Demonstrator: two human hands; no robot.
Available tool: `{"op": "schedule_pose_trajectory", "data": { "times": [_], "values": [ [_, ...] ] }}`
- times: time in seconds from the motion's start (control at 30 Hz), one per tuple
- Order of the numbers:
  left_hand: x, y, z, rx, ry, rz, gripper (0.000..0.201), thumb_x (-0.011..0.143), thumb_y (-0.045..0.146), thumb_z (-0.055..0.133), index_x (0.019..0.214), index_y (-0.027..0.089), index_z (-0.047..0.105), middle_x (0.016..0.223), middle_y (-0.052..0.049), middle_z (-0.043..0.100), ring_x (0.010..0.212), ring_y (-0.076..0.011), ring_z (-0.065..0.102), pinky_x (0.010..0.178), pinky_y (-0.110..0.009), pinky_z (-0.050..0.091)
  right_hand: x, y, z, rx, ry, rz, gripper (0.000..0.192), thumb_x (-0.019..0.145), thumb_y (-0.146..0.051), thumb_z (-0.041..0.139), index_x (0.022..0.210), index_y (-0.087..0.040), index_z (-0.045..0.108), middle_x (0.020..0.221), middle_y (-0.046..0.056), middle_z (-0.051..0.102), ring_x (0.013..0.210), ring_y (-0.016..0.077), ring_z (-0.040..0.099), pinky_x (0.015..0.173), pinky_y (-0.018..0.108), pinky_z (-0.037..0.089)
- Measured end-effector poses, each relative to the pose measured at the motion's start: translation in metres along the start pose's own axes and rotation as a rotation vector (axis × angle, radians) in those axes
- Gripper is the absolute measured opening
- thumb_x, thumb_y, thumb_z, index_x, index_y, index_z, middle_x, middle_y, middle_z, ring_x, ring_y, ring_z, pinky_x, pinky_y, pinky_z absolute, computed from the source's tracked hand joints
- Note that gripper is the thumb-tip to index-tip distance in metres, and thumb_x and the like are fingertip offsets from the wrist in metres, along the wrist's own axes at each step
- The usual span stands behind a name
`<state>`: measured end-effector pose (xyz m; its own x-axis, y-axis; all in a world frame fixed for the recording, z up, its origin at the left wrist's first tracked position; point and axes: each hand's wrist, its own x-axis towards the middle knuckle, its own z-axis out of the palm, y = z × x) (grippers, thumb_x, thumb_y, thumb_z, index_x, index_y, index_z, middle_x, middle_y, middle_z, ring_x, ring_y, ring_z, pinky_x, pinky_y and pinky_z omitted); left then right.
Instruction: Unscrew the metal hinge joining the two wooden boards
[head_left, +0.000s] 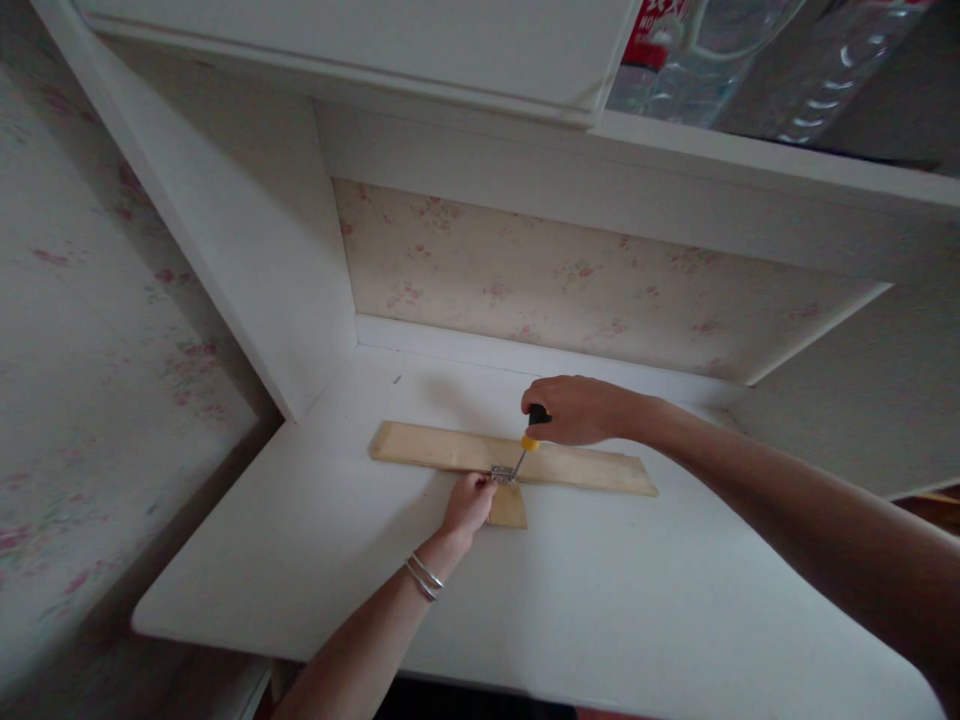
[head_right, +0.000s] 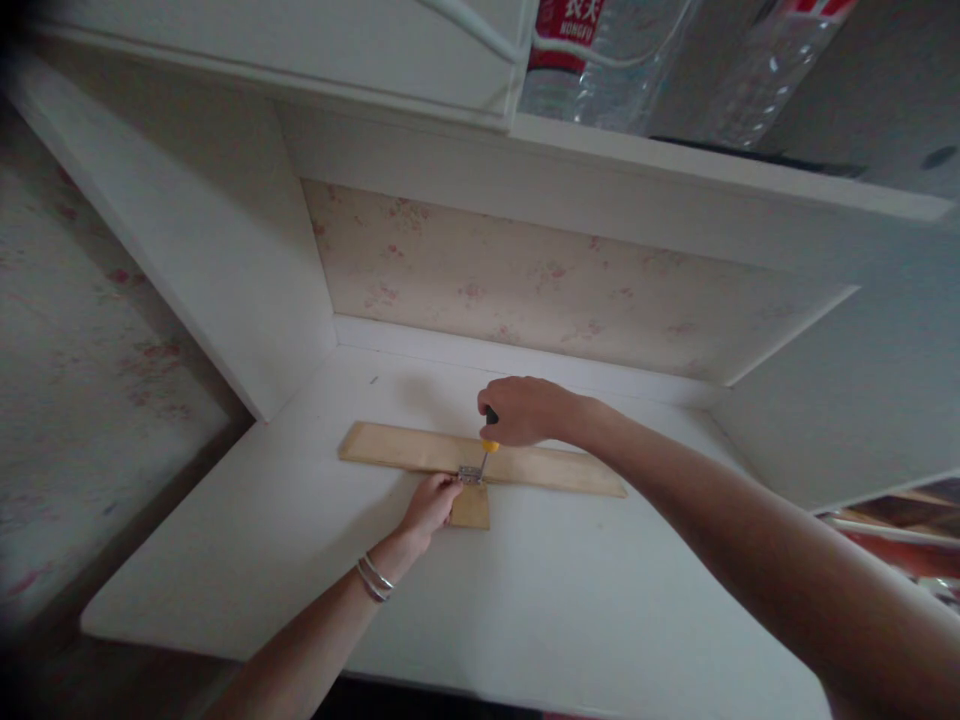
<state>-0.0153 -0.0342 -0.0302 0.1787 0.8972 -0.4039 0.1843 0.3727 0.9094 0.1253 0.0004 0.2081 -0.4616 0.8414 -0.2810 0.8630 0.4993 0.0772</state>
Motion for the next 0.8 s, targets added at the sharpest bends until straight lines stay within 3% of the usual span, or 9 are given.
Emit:
{"op": "schedule_pose_trajectory", "data": {
  "times": [0.13,0.27,0.5,0.8],
  "values": [
    [0.003,-0.002,0.001,0.033,0.003,0.01,0.018,0.081,0.029,0.057,0.069,0.015,0.058,0.052,0.003,0.051,0.042,-0.0083,0.046,0.04,-0.018,0.028,0.0,0.002,0.004,-0.009,0.012,-0.014,0.023,0.082,-0.036,0.05,0.089,-0.02,0.065,0.094,0.009,0.068,0.082,0.0222,0.061,0.067,0.03,0.04],
    [0.003,-0.003,0.001,0.069,0.022,0.017,0.016,0.081,0.027,0.055,0.07,0.015,0.057,0.053,0.003,0.052,0.043,-0.0087,0.047,0.041,-0.019,0.029,-0.003,0.007,0.005,0.027,0.021,-0.072,0.017,0.08,-0.023,0.051,0.092,-0.021,0.062,0.097,0.006,0.067,0.084,0.0199,0.06,0.069,0.029,0.04],
    [0.002,-0.004,0.001,0.15,0.026,0.062,0.019,0.084,0.028,0.052,0.07,0.016,0.056,0.05,0.004,0.049,0.042,-0.0096,0.046,0.043,-0.02,0.028,-0.013,0.011,0.006,0.119,0.061,-0.168,0.02,0.076,-0.016,0.053,0.093,-0.022,0.062,0.096,0.005,0.065,0.088,0.0197,0.058,0.074,0.028,0.04],
    [-0.006,-0.013,0.002,0.376,0.175,0.324,0.013,0.086,0.026,0.051,0.084,0.016,0.057,0.08,-0.007,0.064,0.073,-0.0165,0.06,0.062,-0.023,0.037,-0.021,0.011,0.006,0.157,0.097,-0.192,0.02,0.075,-0.012,0.053,0.091,-0.022,0.061,0.096,0.005,0.065,0.087,0.0193,0.058,0.074,0.027,0.04]
  ]
}}
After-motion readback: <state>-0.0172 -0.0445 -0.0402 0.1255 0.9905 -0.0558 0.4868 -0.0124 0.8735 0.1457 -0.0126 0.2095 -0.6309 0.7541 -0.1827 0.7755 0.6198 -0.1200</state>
